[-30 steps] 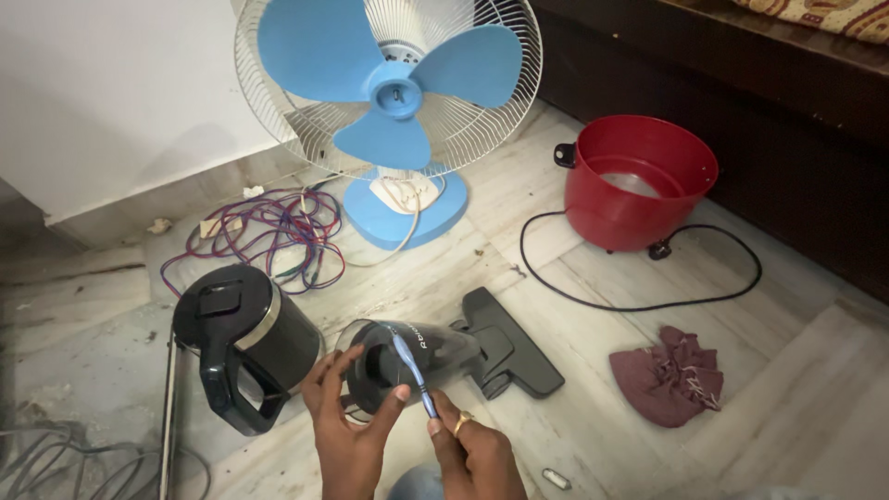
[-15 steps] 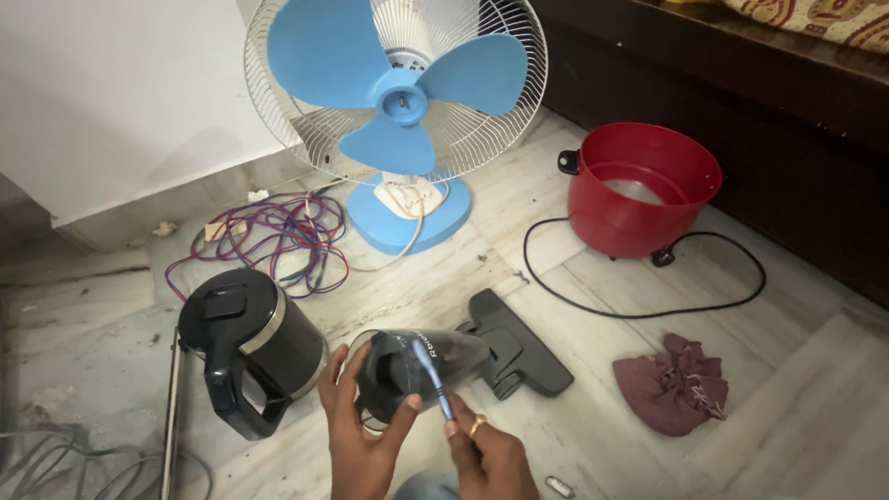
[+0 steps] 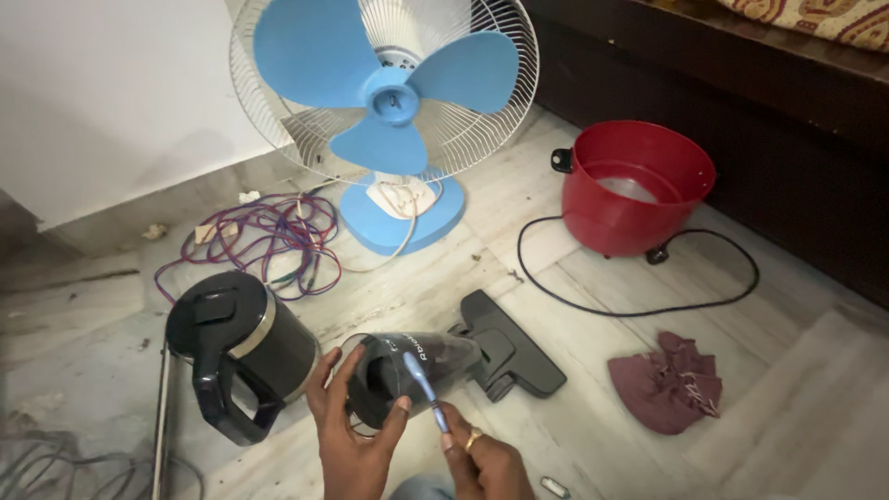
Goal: The person sits on the floor and uses a toothbrush to scrub the brush roll and crevices of a handheld vacuum cleaner head. The person holds the vacuum head with one hand and scrubs with the other, focusing on the roller area and the transparent dust bin.
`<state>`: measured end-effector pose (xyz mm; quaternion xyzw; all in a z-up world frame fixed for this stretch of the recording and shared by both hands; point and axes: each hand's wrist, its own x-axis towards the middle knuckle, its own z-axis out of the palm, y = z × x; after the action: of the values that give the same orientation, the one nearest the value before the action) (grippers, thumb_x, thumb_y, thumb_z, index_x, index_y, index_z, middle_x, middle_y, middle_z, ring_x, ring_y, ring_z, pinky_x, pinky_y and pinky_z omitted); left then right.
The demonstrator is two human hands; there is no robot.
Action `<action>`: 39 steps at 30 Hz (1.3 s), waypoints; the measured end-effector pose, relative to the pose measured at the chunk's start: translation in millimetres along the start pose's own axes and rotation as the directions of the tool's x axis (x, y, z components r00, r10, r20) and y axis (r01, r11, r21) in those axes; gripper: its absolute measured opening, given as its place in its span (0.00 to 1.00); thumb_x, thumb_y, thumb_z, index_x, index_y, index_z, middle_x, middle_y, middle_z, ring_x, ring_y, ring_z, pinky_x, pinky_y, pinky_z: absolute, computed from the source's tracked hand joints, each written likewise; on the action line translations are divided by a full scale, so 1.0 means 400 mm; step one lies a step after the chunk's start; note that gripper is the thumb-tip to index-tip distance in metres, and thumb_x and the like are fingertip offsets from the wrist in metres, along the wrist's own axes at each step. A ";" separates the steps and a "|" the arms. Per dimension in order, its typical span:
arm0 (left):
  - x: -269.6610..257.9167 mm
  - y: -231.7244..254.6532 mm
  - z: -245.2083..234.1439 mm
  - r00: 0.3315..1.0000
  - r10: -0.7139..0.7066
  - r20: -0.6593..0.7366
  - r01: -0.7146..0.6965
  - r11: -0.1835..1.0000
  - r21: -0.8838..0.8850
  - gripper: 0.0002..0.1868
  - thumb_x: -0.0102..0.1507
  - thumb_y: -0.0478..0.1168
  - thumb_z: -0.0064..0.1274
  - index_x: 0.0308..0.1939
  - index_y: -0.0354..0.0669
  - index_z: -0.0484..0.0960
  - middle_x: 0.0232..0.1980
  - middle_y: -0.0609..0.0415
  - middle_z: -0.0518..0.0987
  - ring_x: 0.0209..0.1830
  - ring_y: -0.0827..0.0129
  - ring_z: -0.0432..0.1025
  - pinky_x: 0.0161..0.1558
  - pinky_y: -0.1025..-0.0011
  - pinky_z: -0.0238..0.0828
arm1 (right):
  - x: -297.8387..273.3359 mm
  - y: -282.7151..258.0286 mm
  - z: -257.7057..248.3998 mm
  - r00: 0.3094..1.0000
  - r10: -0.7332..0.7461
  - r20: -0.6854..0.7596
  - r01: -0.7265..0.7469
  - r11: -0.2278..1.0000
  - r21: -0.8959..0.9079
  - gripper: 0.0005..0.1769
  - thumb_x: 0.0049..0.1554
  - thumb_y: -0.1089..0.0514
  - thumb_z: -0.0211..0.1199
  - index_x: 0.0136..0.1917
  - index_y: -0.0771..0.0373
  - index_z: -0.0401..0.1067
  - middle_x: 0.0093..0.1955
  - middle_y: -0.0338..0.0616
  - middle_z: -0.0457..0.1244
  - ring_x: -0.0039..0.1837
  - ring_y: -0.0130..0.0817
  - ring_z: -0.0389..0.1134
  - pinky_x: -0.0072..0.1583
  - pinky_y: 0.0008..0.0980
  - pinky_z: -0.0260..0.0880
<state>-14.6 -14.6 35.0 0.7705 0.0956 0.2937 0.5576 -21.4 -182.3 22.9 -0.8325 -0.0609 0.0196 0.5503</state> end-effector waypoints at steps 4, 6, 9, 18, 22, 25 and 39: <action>0.004 -0.006 0.001 0.999 0.037 -0.020 -0.036 0.998 0.043 0.40 0.48 0.33 0.68 0.65 0.45 0.75 0.72 0.45 0.58 0.70 0.56 0.63 0.66 0.61 0.65 | 0.031 0.076 0.014 1.000 0.005 -0.024 -0.002 0.990 0.142 0.20 0.63 0.59 0.59 0.68 0.62 0.73 0.36 0.47 0.67 0.41 0.24 0.66 0.46 0.28 0.66; 0.001 -0.008 0.001 0.999 0.042 -0.028 -0.040 0.997 0.067 0.40 0.47 0.32 0.68 0.64 0.45 0.75 0.72 0.45 0.58 0.71 0.55 0.62 0.66 0.61 0.65 | 0.036 0.108 0.016 0.948 0.308 0.078 -0.317 0.933 0.170 0.24 0.61 0.58 0.60 0.70 0.59 0.74 0.32 0.43 0.65 0.36 0.23 0.63 0.42 0.27 0.64; 0.002 -0.015 0.004 0.999 0.024 -0.029 -0.022 0.997 0.074 0.40 0.46 0.32 0.67 0.65 0.46 0.75 0.73 0.43 0.57 0.72 0.54 0.62 0.65 0.60 0.65 | 0.023 0.139 0.027 0.986 0.149 0.080 -0.162 0.970 0.183 0.23 0.62 0.59 0.60 0.69 0.62 0.74 0.35 0.39 0.66 0.39 0.22 0.64 0.44 0.26 0.63; 0.003 -0.035 0.002 0.998 0.014 -0.065 -0.003 0.988 0.154 0.40 0.46 0.32 0.66 0.64 0.49 0.77 0.73 0.43 0.61 0.74 0.52 0.60 0.66 0.58 0.61 | 0.070 0.155 -0.005 0.975 0.222 0.006 -0.222 0.974 0.047 0.23 0.61 0.58 0.59 0.69 0.58 0.74 0.28 0.38 0.59 0.33 0.21 0.58 0.38 0.25 0.61; 0.005 -0.046 0.007 0.998 0.044 -0.048 -0.038 0.991 0.126 0.39 0.47 0.32 0.65 0.64 0.47 0.77 0.73 0.42 0.60 0.74 0.52 0.60 0.66 0.58 0.62 | 0.035 0.140 0.023 0.976 0.203 0.081 -0.209 0.975 0.070 0.22 0.61 0.57 0.60 0.67 0.62 0.76 0.31 0.42 0.65 0.36 0.20 0.61 0.42 0.25 0.64; 0.004 -0.049 0.003 0.999 -0.014 -0.041 0.018 0.996 0.086 0.38 0.48 0.32 0.65 0.64 0.47 0.77 0.74 0.42 0.59 0.72 0.54 0.62 0.63 0.60 0.67 | 0.052 0.151 0.017 0.998 0.052 0.029 -0.055 0.989 0.134 0.21 0.62 0.58 0.59 0.66 0.69 0.73 0.44 0.51 0.72 0.49 0.24 0.71 0.51 0.26 0.69; 0.003 -0.075 0.010 0.998 -0.018 -0.059 0.025 0.992 0.121 0.35 0.48 0.34 0.65 0.61 0.45 0.78 0.73 0.42 0.59 0.74 0.52 0.60 0.61 0.60 0.70 | 0.091 0.171 -0.025 0.992 0.118 -0.051 -0.118 0.993 0.010 0.21 0.60 0.57 0.62 0.66 0.62 0.75 0.37 0.49 0.69 0.42 0.25 0.71 0.49 0.28 0.70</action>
<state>-5.8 -6.5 7.0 0.7931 0.1379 0.3035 0.5097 21.4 -213.5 -34.9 -0.8329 0.0028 0.0307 0.5526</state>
